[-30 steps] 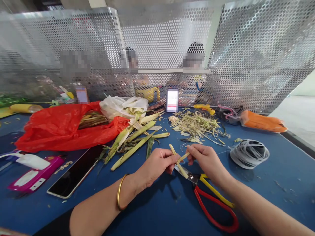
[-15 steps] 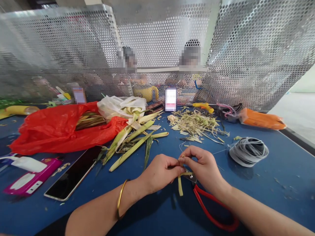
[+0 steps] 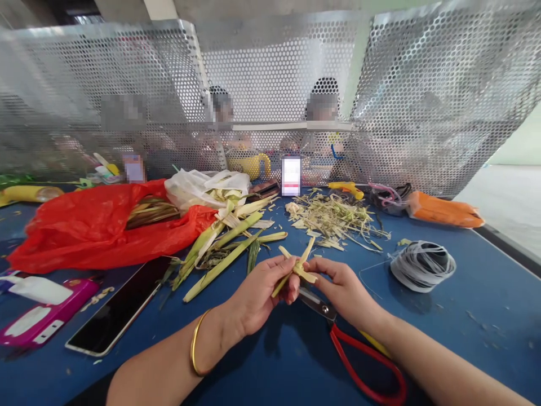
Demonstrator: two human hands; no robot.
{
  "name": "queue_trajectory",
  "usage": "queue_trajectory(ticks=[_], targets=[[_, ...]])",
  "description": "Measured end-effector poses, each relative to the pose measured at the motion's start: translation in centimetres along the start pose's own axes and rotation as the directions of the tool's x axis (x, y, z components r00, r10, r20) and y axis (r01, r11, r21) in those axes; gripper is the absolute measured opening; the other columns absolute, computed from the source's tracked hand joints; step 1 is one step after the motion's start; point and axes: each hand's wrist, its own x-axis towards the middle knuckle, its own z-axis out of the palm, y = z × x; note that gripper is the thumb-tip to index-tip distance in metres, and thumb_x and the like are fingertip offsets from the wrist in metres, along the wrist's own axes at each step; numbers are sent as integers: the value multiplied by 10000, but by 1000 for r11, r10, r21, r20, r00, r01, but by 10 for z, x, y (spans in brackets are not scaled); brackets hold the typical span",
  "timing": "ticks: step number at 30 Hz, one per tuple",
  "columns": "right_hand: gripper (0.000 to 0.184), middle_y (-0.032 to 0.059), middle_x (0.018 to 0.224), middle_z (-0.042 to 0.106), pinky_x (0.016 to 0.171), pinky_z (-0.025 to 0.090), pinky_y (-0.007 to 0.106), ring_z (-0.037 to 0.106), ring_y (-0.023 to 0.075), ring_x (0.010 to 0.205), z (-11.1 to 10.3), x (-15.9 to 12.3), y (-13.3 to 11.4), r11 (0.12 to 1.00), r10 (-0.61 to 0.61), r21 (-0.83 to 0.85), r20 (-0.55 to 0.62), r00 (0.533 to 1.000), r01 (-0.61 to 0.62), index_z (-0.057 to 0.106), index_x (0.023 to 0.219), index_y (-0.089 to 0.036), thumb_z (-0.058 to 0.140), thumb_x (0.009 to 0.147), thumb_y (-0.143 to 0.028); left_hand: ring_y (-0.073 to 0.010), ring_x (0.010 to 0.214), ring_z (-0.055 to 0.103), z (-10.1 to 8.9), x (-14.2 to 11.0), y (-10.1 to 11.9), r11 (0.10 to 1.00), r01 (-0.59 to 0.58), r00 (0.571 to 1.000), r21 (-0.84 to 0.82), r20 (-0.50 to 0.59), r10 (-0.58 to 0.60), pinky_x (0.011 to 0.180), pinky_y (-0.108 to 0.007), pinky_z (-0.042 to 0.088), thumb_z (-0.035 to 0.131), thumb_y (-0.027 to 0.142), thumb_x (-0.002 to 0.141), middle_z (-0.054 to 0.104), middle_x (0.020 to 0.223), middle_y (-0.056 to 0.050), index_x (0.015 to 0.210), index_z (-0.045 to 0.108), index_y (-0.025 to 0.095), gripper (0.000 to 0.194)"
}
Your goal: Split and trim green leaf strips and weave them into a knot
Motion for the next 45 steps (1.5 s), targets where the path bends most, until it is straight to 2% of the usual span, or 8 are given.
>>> queue_trajectory(ticks=[5, 10, 14, 20, 27, 36, 42, 45], targets=[[226, 18, 855, 684, 789, 461, 273, 604, 169, 838, 1, -2, 0, 998, -51, 52, 80, 995, 47, 641, 868, -181, 560, 891, -390, -71, 448, 500, 0, 2, -2, 997, 57, 998, -55, 13, -57, 455, -180, 356, 675, 345, 808, 568, 570, 17, 796, 595, 137, 224], [236, 9, 766, 659, 730, 450, 267, 585, 161, 758, 0, -1, -4, 997, -61, 41, 15, 998, 60, 624, 766, -179, 551, 880, -373, -91, 495, 552, -2, 0, -1, 995, 55, 998, -89, 15, -53, 480, -191, 392, 632, 469, 815, 626, 641, -18, 893, 636, 132, 346], [218, 5, 713, 652, 678, 435, 265, 576, 161, 707, -1, -2, -5, 998, -33, -50, -2, 999, 33, 638, 716, -176, 589, 832, -354, -78, 528, 529, 0, -3, 1, 1000, 2, 1000, 26, 21, -2, 521, -184, 400, 724, 404, 740, 591, 620, 6, 828, 626, 135, 300], [226, -19, 626, 605, 564, 375, 237, 523, 128, 600, 0, -6, -7, 973, 12, -231, 2, 1000, -11, 632, 706, -188, 562, 853, -344, -75, 510, 498, 7, -5, 3, 972, 2, 994, 235, -103, 23, 520, -202, 395, 733, 266, 684, 575, 613, 22, 781, 626, 141, 191], [196, 8, 686, 616, 601, 346, 252, 515, 137, 644, -12, -7, -17, 798, -210, -558, 94, 973, 226, 599, 690, -200, 540, 877, -207, -77, 490, 496, 6, -2, 4, 963, 42, 986, 264, -169, 4, 517, -201, 379, 725, 235, 654, 587, 545, 12, 719, 662, 123, 144], [194, 19, 735, 652, 658, 396, 259, 582, 159, 728, -9, -2, 4, 811, -191, -546, 90, 977, 209, 598, 736, -212, 516, 908, -248, -54, 468, 473, 0, 3, -7, 995, 99, 990, 12, -99, -97, 489, -175, 376, 735, 196, 668, 558, 540, 32, 833, 698, 130, 181], [216, 12, 707, 639, 751, 415, 295, 589, 156, 699, -8, 0, 8, 771, -305, -562, 86, 948, 299, 610, 750, -216, 497, 932, -243, -73, 442, 497, 4, -1, -8, 999, 13, 989, 42, -145, -7, 487, -198, 389, 755, 213, 629, 587, 525, 19, 784, 673, 130, 194], [170, 47, 834, 682, 834, 425, 335, 617, 184, 807, -7, -1, 6, 793, -315, -524, 84, 945, 311, 656, 845, -226, 513, 929, -262, -92, 449, 524, 5, -2, -3, 987, 12, 986, 157, -168, 15, 508, -215, 400, 747, 234, 632, 607, 519, 8, 792, 671, 135, 203]])
